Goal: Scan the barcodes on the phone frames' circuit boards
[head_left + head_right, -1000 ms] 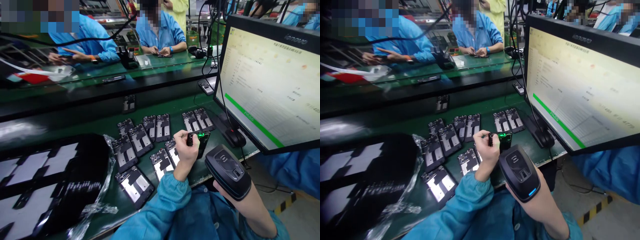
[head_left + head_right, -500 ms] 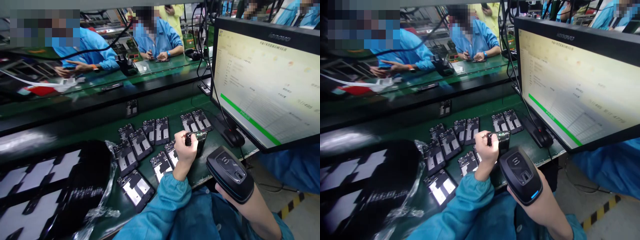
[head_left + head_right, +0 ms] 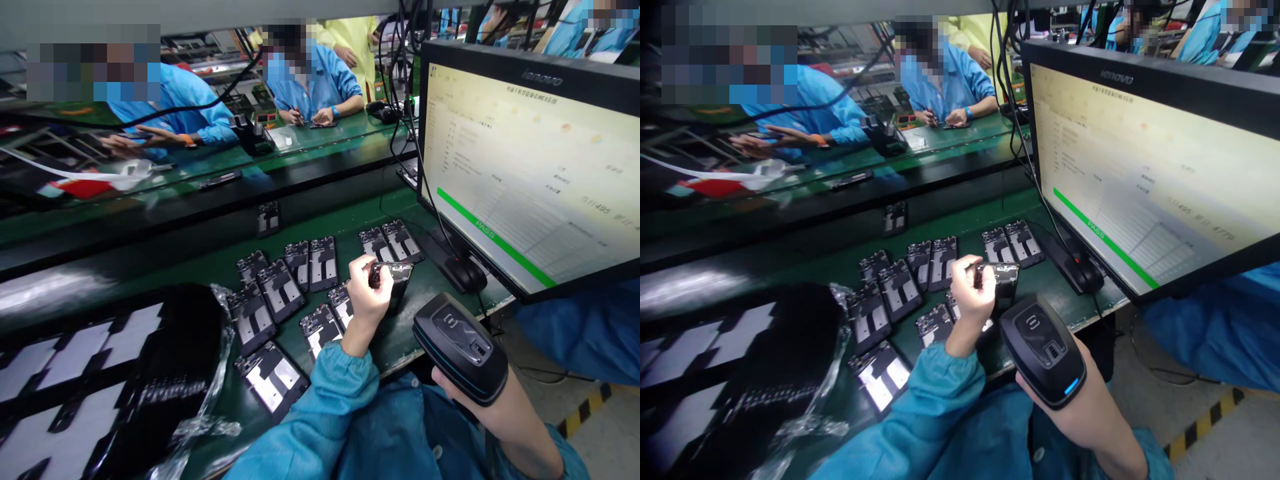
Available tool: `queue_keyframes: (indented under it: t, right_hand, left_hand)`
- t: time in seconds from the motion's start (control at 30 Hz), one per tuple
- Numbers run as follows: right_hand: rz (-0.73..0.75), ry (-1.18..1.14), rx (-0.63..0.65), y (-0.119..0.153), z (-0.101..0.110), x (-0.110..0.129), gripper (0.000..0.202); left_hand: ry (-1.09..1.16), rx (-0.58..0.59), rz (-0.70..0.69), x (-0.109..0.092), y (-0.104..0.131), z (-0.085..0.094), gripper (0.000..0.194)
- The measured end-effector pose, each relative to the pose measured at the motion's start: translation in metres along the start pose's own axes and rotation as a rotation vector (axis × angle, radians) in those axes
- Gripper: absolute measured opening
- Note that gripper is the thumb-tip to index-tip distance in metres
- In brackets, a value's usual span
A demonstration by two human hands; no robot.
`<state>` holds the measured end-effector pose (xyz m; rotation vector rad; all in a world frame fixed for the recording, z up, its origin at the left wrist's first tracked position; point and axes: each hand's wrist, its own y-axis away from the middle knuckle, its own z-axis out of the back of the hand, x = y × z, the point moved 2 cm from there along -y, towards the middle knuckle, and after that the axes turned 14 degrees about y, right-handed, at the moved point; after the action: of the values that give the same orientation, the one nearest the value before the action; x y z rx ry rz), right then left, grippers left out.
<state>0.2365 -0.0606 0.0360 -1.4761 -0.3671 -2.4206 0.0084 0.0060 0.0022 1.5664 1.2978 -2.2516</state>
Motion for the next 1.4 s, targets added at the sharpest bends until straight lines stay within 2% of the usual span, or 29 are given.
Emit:
queue_keyframes:
  t: [0.03,0.1,0.2,0.27,0.33,0.43,0.6,0.87,1.17,1.4]
  right_hand:
    - [-0.016,0.004,0.012,-0.005,0.004,-0.001,0.022]
    - [-0.053,0.026,0.082,-0.024,0.017,-0.002,0.027]
    - [-0.084,0.027,0.355,-0.063,0.036,-0.004,0.039]
    - [-0.137,-0.023,0.463,-0.087,0.048,-0.009,0.043]
    - [-0.222,-0.067,0.550,-0.104,0.053,-0.015,0.041]
    - [-0.340,-0.089,0.639,-0.116,0.052,-0.019,0.037]
    - [-0.450,-0.119,0.673,-0.124,0.050,-0.026,0.034]
    - [-0.431,-0.204,0.691,-0.126,0.050,-0.038,0.025]
    - [-0.384,-0.238,0.703,-0.123,0.054,-0.039,0.028]
    - [-0.371,-0.233,0.700,-0.120,0.057,-0.035,0.026]
  left_hand:
    - [0.003,0.076,0.055,0.000,-0.002,-0.005,0.021]
    - [-0.018,0.300,0.184,0.005,-0.003,-0.019,0.013]
    - [-0.118,0.646,0.386,0.023,0.004,-0.044,0.019]
    - [-0.190,0.781,0.499,0.038,0.014,-0.056,0.019]
    - [-0.226,0.851,0.563,0.048,0.024,-0.062,0.015]
    - [-0.253,0.868,0.593,0.053,0.031,-0.062,0.015]
    - [-0.260,0.852,0.591,0.051,0.030,-0.062,0.024]
    - [-0.268,0.854,0.589,0.053,0.031,-0.063,0.024]
    - [-0.265,0.878,0.579,0.048,0.028,-0.063,0.020]
    - [-0.265,0.875,0.576,0.052,0.029,-0.064,0.018]
